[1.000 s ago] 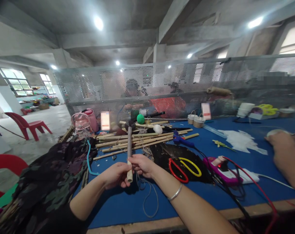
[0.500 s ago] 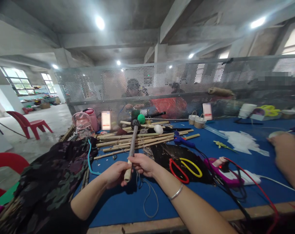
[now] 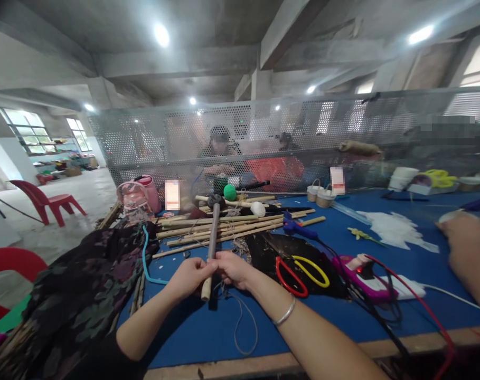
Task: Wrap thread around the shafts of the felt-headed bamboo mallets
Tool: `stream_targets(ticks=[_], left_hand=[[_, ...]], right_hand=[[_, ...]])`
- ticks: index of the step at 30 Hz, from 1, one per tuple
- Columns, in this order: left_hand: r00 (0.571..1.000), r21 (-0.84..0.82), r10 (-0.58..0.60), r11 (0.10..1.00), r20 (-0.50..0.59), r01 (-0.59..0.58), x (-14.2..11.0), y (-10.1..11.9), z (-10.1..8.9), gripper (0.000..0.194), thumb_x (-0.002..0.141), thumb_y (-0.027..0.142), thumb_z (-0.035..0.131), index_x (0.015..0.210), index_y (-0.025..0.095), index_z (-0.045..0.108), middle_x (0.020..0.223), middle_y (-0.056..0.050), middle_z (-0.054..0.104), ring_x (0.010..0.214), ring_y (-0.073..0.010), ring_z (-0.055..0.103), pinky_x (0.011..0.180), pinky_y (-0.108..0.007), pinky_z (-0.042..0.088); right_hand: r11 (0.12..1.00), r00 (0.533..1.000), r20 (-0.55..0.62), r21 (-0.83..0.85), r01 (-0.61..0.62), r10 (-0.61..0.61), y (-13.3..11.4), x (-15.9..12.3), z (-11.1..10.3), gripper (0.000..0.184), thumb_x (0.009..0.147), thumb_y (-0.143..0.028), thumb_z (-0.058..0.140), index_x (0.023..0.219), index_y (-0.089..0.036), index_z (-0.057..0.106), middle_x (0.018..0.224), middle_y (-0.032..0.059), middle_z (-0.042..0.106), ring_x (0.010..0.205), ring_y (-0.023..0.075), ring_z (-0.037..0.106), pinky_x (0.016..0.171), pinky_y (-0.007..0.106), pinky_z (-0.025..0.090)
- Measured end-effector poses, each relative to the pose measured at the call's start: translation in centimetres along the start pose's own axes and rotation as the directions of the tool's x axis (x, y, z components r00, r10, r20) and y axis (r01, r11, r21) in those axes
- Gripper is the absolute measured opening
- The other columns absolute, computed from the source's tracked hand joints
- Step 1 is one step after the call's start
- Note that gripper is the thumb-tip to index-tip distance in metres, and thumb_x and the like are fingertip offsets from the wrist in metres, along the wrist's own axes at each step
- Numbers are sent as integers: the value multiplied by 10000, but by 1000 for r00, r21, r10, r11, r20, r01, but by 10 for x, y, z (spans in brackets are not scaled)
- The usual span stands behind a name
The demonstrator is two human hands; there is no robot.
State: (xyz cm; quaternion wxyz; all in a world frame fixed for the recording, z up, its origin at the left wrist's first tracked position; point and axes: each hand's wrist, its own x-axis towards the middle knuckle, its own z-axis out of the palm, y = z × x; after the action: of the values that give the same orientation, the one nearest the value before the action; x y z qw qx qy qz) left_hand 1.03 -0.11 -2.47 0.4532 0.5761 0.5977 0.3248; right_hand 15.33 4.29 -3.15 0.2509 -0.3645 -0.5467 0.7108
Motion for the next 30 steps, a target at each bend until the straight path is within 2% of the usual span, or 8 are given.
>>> stream_targets(ticks=[7,11,15,19,24,27,30], left_hand=[[1000,-6,13,1000,-15,-14,0,2,-2,421,652,569,601,607,208,390,436,67,424,380,-87,414,373,-198,318],[999,66,42,997,-31,-40,1,-1,-2,374,690,542,572,632,207,417,433,63,437,374,-100,428,381,-210,312],[984,137,173,975,45,-177,1,-2,-8,380,789,547,433,645,196,453,471,43,469,408,-105,446,409,-214,316],[945,224,300,920,130,-323,2,-1,-19,325,847,423,380,656,187,493,521,24,505,466,-112,476,463,-215,334],[908,376,411,832,78,-408,4,-1,-27,169,800,278,482,826,171,611,664,-14,611,600,-133,524,580,-222,367],[895,412,441,805,64,-426,6,-2,-28,194,755,234,543,913,173,639,805,-47,670,727,-164,572,665,-238,391],[898,451,430,786,91,-422,7,-3,-28,199,744,238,564,907,174,660,837,-58,687,754,-181,587,682,-246,398]], right_hand=[[997,999,12,62,-48,47,-2,-1,0,312,726,-408,623,742,-192,398,477,-112,289,360,16,154,348,157,66],[994,997,34,83,-71,69,-4,-2,-2,298,713,-358,647,735,-184,406,482,-109,293,359,10,166,357,160,55],[994,997,43,77,-74,71,-5,-2,-4,268,725,-338,639,756,-185,421,465,-116,267,351,13,141,349,165,48],[991,994,50,89,-98,94,-6,-4,-4,252,764,-326,602,737,-191,391,470,-112,267,348,16,146,343,153,58],[991,994,60,93,-92,87,-6,-5,-5,208,784,-299,581,739,-183,414,467,-110,254,346,19,143,334,142,70],[991,994,60,100,-93,88,-5,-5,-6,192,782,-294,583,756,-184,428,469,-109,254,343,20,145,330,138,75],[991,994,66,99,-89,83,-5,-5,-5,190,784,-296,584,760,-181,435,471,-108,252,344,19,148,328,136,83]])
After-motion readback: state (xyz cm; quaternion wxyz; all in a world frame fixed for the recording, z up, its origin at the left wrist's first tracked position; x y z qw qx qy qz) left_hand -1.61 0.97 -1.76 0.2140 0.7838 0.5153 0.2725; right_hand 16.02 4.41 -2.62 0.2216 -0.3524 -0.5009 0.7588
